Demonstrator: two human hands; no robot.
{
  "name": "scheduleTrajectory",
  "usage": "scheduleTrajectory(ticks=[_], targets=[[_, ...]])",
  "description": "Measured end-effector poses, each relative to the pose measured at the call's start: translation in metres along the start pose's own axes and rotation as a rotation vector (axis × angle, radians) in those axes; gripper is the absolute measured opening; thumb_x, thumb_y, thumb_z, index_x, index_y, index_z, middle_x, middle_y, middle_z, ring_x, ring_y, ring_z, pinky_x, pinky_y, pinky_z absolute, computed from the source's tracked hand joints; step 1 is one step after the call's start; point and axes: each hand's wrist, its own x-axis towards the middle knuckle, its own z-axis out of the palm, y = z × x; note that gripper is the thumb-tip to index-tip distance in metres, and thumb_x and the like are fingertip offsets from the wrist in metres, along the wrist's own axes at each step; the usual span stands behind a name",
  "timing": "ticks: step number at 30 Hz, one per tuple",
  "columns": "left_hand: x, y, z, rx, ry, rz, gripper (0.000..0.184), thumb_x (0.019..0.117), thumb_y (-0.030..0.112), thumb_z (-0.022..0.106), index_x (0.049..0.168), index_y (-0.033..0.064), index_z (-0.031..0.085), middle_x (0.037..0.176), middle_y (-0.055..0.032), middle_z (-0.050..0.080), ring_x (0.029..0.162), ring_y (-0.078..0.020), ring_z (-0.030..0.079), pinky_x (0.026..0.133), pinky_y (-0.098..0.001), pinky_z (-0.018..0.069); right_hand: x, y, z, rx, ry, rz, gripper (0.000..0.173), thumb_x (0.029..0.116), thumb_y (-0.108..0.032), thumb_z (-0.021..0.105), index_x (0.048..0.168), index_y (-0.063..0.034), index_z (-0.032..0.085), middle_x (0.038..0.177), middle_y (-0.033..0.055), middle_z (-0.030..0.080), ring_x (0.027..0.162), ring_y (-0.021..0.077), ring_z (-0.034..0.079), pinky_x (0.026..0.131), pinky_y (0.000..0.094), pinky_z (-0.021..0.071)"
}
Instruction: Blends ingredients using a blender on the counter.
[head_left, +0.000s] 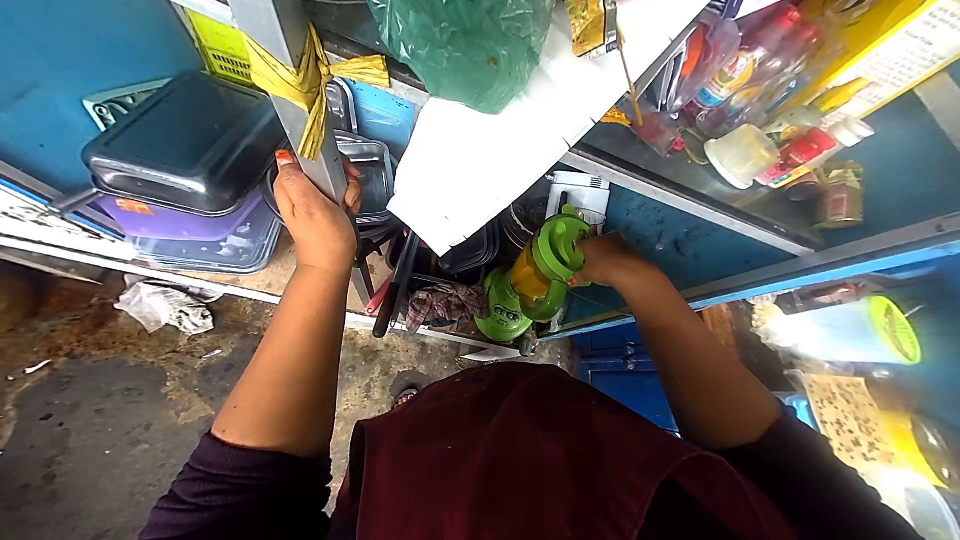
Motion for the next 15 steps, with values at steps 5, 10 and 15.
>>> scheduleTrajectory(ticks=[5, 10, 15], targets=[[0.0001, -0.0007, 0.0005, -0.009, -0.004, 0.01, 0.054, 0.1089, 0.024, 0.001, 0.097, 0.0138, 0.053, 0.071, 0.0073, 0.06, 0.053, -0.0055, 0.051, 0.052, -0.024, 0.0462, 0.0003, 0.0002, 0.0005, -0.001, -0.002, 0.006, 0.092, 0.0865, -0.042, 0.084, 0.153, 0.0059, 0.042, 0.166, 0.0296, 0.026, 0.139, 0.0546, 0.042, 0.107, 0.0652, 0.0428], [-0.0003, 0.0002, 0.0009, -0.016, 0.002, 0.001, 0.054, 0.109, 0.024, 0.001, 0.097, 0.0136, 0.053, 0.072, 0.0069, 0.06, 0.053, -0.0054, 0.051, 0.052, -0.0236, 0.0465, 0.0004, -0.0002, 0.0007, -0.001, -0.006, 0.012, 0.092, 0.0868, -0.041, 0.084, 0.154, 0.0054, 0.041, 0.166, 0.0287, 0.025, 0.142, 0.054, 0.039, 0.109, 0.0646, 0.0406], [-0.0005, 0.0004, 0.0006, -0.008, -0.001, 0.003, 0.054, 0.1091, 0.023, 0.001, 0.097, 0.0132, 0.053, 0.073, 0.0064, 0.061, 0.053, -0.0058, 0.052, 0.052, -0.0241, 0.0472, -0.0002, 0.0002, 0.0003, 0.009, -0.012, 0.018, 0.09, 0.0868, -0.041, 0.084, 0.153, 0.0049, 0.043, 0.166, 0.0284, 0.026, 0.142, 0.0535, 0.039, 0.108, 0.0647, 0.042]])
